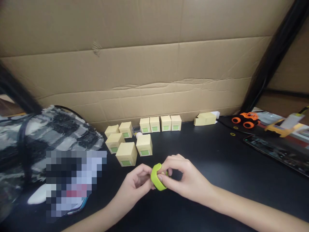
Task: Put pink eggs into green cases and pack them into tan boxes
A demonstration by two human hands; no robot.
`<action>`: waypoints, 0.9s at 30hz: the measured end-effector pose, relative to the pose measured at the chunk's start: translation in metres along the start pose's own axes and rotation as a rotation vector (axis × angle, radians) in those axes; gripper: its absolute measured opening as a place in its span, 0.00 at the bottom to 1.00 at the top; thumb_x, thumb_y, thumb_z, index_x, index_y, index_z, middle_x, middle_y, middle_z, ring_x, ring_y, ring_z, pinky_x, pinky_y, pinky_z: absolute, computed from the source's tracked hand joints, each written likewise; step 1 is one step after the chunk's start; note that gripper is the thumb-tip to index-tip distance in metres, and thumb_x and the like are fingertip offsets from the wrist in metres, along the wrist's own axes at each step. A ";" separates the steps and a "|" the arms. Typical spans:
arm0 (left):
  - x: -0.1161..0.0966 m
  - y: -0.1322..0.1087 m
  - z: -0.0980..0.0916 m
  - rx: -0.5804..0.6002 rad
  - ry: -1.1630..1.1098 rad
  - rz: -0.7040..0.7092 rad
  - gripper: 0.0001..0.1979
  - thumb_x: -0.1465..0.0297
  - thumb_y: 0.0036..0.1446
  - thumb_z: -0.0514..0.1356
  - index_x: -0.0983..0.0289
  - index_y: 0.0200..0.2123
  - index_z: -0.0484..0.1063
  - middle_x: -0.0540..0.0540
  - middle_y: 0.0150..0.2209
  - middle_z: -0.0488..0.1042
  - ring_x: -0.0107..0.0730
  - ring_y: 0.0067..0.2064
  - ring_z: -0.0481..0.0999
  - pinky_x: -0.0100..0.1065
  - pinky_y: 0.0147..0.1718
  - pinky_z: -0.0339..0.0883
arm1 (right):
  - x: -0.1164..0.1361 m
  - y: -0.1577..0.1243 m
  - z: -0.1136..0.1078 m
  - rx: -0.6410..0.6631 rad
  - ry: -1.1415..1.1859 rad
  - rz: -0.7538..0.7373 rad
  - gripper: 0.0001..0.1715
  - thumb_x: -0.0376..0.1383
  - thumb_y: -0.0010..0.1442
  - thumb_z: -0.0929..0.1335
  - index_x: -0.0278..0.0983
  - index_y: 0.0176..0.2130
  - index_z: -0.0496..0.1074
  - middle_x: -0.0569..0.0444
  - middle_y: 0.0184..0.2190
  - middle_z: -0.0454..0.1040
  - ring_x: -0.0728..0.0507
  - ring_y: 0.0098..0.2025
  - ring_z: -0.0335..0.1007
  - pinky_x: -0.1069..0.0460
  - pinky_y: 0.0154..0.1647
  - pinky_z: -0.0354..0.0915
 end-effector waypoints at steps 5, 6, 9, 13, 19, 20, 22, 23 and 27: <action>-0.003 -0.001 -0.001 0.004 0.029 -0.003 0.09 0.71 0.44 0.66 0.64 0.28 0.69 0.47 0.27 0.72 0.25 0.30 0.69 0.28 0.33 0.61 | 0.010 -0.004 -0.005 -0.010 0.037 -0.144 0.36 0.36 0.49 0.73 0.39 0.56 0.61 0.46 0.49 0.66 0.41 0.48 0.67 0.48 0.47 0.66; -0.002 -0.001 0.001 0.017 0.033 -0.012 0.08 0.71 0.44 0.65 0.64 0.29 0.69 0.48 0.27 0.71 0.26 0.30 0.69 0.29 0.34 0.62 | 0.009 -0.004 0.000 0.035 -0.002 -0.147 0.44 0.36 0.47 0.75 0.40 0.59 0.57 0.45 0.53 0.64 0.39 0.53 0.64 0.47 0.52 0.64; 0.002 0.001 0.006 0.069 0.046 -0.032 0.08 0.72 0.42 0.64 0.64 0.28 0.68 0.48 0.28 0.71 0.28 0.31 0.69 0.30 0.34 0.62 | 0.006 -0.006 0.017 0.202 -0.061 -0.127 0.44 0.34 0.50 0.75 0.44 0.60 0.55 0.49 0.54 0.67 0.42 0.54 0.65 0.48 0.54 0.62; 0.005 0.003 0.008 0.100 0.068 -0.043 0.07 0.75 0.40 0.60 0.63 0.24 0.63 0.45 0.23 0.65 0.23 0.26 0.62 0.26 0.27 0.56 | 0.011 -0.007 0.018 0.208 -0.020 -0.112 0.30 0.31 0.52 0.73 0.43 0.52 0.62 0.53 0.46 0.72 0.45 0.46 0.70 0.51 0.47 0.65; -0.002 0.001 0.013 0.128 0.095 -0.045 0.09 0.77 0.38 0.59 0.62 0.21 0.60 0.42 0.20 0.59 0.20 0.23 0.55 0.25 0.23 0.49 | 0.026 -0.009 0.009 0.117 0.085 -0.169 0.28 0.28 0.49 0.74 0.40 0.48 0.65 0.52 0.41 0.72 0.46 0.41 0.70 0.51 0.43 0.66; -0.003 0.001 0.014 0.128 0.094 -0.044 0.09 0.77 0.38 0.59 0.62 0.21 0.60 0.42 0.20 0.59 0.20 0.23 0.55 0.25 0.23 0.49 | 0.028 -0.009 0.008 0.106 0.086 -0.183 0.28 0.28 0.49 0.74 0.40 0.48 0.64 0.52 0.41 0.72 0.46 0.41 0.70 0.51 0.42 0.66; -0.004 0.001 0.015 0.127 0.090 -0.043 0.09 0.77 0.39 0.59 0.62 0.21 0.60 0.42 0.20 0.60 0.20 0.23 0.56 0.25 0.23 0.50 | 0.032 -0.010 0.008 0.096 0.064 -0.206 0.27 0.28 0.49 0.73 0.40 0.47 0.64 0.52 0.40 0.73 0.46 0.40 0.70 0.51 0.42 0.66; -0.004 0.001 0.015 0.125 0.084 -0.045 0.09 0.77 0.39 0.60 0.62 0.21 0.60 0.42 0.20 0.60 0.20 0.23 0.56 0.24 0.23 0.51 | 0.032 -0.011 0.008 0.100 0.053 -0.205 0.27 0.28 0.49 0.73 0.41 0.47 0.64 0.53 0.40 0.73 0.46 0.40 0.70 0.51 0.42 0.66; 0.003 0.002 0.011 0.117 0.036 -0.066 0.10 0.71 0.44 0.62 0.62 0.26 0.61 0.44 0.21 0.67 0.22 0.23 0.66 0.26 0.25 0.57 | 0.021 -0.006 0.003 0.101 0.043 -0.099 0.30 0.27 0.49 0.72 0.42 0.49 0.61 0.52 0.45 0.71 0.45 0.46 0.70 0.51 0.47 0.66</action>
Point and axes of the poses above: each hand's wrist, its own y-axis towards the middle knuckle, its own z-axis out of the palm, x = y × z, the point moved 9 cm from there along y, towards the middle knuckle
